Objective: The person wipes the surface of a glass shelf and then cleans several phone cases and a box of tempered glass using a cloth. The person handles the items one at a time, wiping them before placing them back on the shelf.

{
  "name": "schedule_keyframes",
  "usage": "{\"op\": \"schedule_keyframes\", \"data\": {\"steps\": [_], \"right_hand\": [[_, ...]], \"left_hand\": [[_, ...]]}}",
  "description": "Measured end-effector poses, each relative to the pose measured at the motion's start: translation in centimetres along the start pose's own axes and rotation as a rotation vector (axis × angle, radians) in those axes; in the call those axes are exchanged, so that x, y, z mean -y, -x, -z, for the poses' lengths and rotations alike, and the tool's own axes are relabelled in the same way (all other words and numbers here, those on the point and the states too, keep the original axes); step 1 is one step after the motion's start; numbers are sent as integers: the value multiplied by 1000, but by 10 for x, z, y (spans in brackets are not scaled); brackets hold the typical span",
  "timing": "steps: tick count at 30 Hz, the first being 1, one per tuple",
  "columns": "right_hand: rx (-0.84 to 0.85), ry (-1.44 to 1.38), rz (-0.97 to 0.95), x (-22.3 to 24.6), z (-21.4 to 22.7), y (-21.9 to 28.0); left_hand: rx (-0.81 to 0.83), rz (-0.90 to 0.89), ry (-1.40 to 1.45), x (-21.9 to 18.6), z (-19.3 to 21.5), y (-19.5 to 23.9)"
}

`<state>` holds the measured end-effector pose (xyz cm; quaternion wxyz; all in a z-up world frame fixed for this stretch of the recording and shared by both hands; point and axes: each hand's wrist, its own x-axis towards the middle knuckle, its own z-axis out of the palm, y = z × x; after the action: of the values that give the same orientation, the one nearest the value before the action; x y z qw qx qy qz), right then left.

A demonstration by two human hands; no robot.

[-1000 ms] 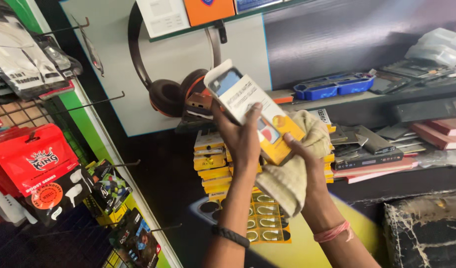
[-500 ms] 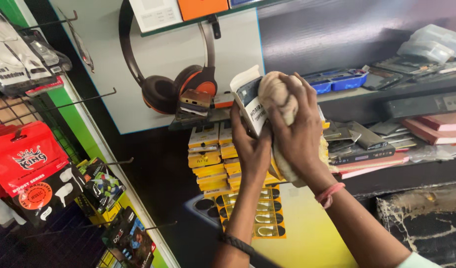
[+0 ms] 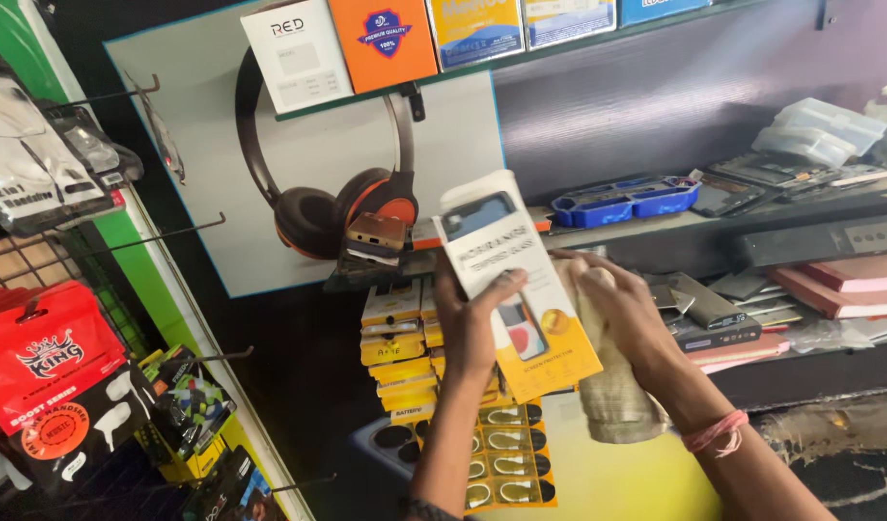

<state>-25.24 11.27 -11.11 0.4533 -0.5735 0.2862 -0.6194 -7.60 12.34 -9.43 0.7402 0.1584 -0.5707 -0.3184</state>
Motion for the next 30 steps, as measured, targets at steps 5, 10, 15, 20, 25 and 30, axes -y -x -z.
{"op": "schedule_keyframes", "data": {"steps": [5, 10, 15, 20, 25, 30], "right_hand": [[142, 125, -81, 16, -12, 1], [116, -146, -110, 13, -16, 0], [73, -281, -30, -4, -7, -4], [108, -328, -5, -31, 2, -1], [116, -362, -75, -44, 10, -2], [119, -382, -147, -48, 14, 4]], "left_hand": [[73, 8, -32, 11, -14, -3], [53, -110, -45, 22, -11, 2], [-174, 285, 104, 29, -14, 28], [-104, 632, 556, 40, -12, 50], [0, 690, 656, 49, 6, 42], [50, 803, 647, 71, 9, 49]]}}
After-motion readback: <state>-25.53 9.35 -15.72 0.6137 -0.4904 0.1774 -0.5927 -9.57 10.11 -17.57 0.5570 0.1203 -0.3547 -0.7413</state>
